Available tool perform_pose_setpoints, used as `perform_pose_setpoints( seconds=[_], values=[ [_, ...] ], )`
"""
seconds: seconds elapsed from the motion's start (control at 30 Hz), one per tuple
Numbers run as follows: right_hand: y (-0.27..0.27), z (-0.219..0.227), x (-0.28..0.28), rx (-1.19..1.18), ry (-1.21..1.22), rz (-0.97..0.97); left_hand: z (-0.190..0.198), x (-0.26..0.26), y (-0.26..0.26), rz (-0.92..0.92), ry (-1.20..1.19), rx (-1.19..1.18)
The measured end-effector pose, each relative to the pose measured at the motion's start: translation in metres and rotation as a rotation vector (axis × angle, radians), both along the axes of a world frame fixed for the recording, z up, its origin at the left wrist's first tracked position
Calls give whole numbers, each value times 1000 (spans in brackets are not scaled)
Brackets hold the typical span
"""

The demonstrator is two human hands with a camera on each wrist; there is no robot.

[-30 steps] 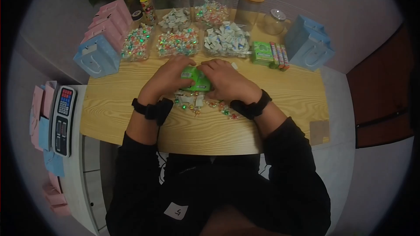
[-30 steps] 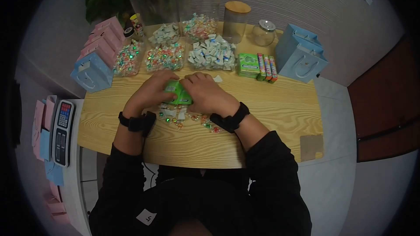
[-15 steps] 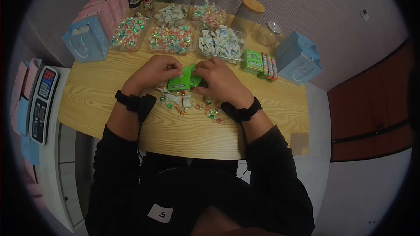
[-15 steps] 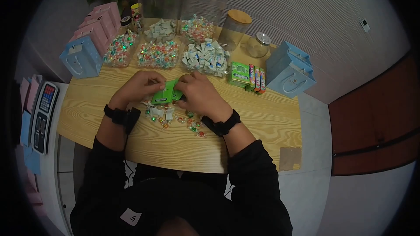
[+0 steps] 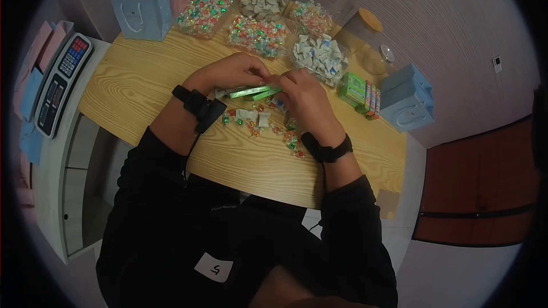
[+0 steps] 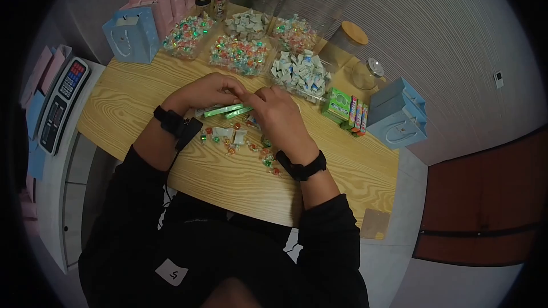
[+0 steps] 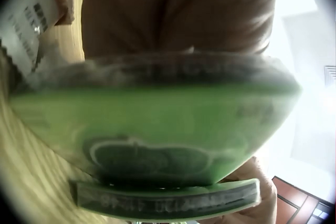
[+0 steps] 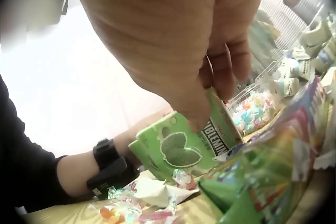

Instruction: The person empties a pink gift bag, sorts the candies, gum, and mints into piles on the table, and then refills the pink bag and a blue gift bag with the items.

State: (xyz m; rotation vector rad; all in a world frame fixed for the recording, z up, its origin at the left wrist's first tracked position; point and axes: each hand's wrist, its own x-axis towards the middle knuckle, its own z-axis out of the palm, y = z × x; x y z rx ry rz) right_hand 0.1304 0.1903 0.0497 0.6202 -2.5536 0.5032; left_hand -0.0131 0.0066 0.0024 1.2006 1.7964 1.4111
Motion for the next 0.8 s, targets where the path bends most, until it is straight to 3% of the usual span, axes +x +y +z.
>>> perform_pose_setpoints(
  seconds=[0.27, 0.3, 0.33, 0.4, 0.47, 0.5, 0.53, 0.6, 0.67, 0.73, 0.8],
  values=[
    [-3, -6, -1, 47, -57, -8, -2, -3, 5, -1, -69, 18],
    [0, -6, -1, 48, -55, -10, 2, -4, 3, 117, -145, 42],
    [3, -6, -1, -83, -83, -56, 5, -5, 1, 235, -221, 66],
    [10, -4, -1, -211, -106, -105, 7, -13, -8, 247, -254, 146],
    [16, -1, -5, -530, -169, -193, 11, -18, -13, 348, -288, 168],
    [18, -4, -7, -714, -251, -221, 18, -14, -17, 276, -335, 164],
    [19, -6, -9, -711, -245, -225, 20, -8, -15, 270, -332, 167],
    [19, -9, -11, -1180, -479, -80, 26, 11, -5, 66, -346, 248],
    [16, -12, -11, -1163, -508, -77, 37, 32, 11, 66, -374, 349],
    [20, -17, -11, -1146, -541, -73, 27, 35, 21, 229, -212, 369],
    [28, -22, -13, -750, -512, -225, 24, 30, 17, 246, -81, 252]
  ],
)
